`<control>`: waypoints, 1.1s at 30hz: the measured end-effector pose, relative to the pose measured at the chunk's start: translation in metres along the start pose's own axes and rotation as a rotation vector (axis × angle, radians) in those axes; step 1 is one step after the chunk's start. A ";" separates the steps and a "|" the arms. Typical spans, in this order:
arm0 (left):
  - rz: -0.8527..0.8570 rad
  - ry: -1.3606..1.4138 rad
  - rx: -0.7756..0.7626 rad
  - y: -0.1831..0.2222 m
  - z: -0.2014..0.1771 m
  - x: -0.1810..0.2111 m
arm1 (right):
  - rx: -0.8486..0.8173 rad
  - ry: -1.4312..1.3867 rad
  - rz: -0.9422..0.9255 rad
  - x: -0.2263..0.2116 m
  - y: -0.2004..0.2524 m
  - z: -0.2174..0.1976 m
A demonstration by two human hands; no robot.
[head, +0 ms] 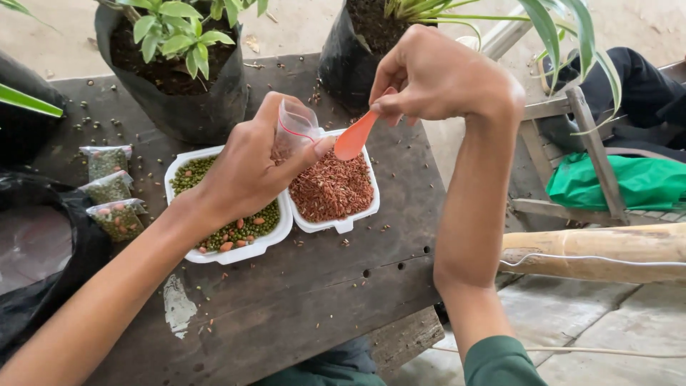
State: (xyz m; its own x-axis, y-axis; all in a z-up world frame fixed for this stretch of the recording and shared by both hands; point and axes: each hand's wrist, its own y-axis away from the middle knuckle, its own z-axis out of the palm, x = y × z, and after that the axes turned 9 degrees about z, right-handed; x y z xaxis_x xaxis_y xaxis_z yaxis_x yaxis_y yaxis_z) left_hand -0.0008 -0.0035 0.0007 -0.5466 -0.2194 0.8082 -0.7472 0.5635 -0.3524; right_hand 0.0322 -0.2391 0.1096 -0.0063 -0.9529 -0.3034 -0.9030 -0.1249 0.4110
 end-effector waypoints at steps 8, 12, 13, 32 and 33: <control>0.047 -0.015 0.046 0.002 0.005 -0.010 | -0.160 -0.033 0.013 -0.007 -0.015 0.006; 0.101 0.021 0.087 0.003 0.006 -0.013 | -0.221 -0.060 -0.026 0.003 -0.019 0.002; 0.100 0.021 0.087 0.003 0.006 -0.013 | -0.221 -0.060 -0.026 0.006 -0.017 0.000; 0.133 -0.233 -0.096 0.007 0.013 -0.004 | 0.103 -0.195 -0.153 0.034 0.041 -0.026; 0.140 -0.253 -0.094 0.008 0.014 -0.005 | 0.102 -0.214 -0.157 0.034 0.042 -0.026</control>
State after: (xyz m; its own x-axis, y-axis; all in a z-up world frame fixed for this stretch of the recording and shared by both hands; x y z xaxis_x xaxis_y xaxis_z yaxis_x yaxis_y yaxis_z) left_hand -0.0094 -0.0096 -0.0128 -0.7273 -0.3192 0.6076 -0.6263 0.6708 -0.3972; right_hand 0.0049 -0.2837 0.1388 0.0563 -0.8427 -0.5354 -0.9388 -0.2273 0.2590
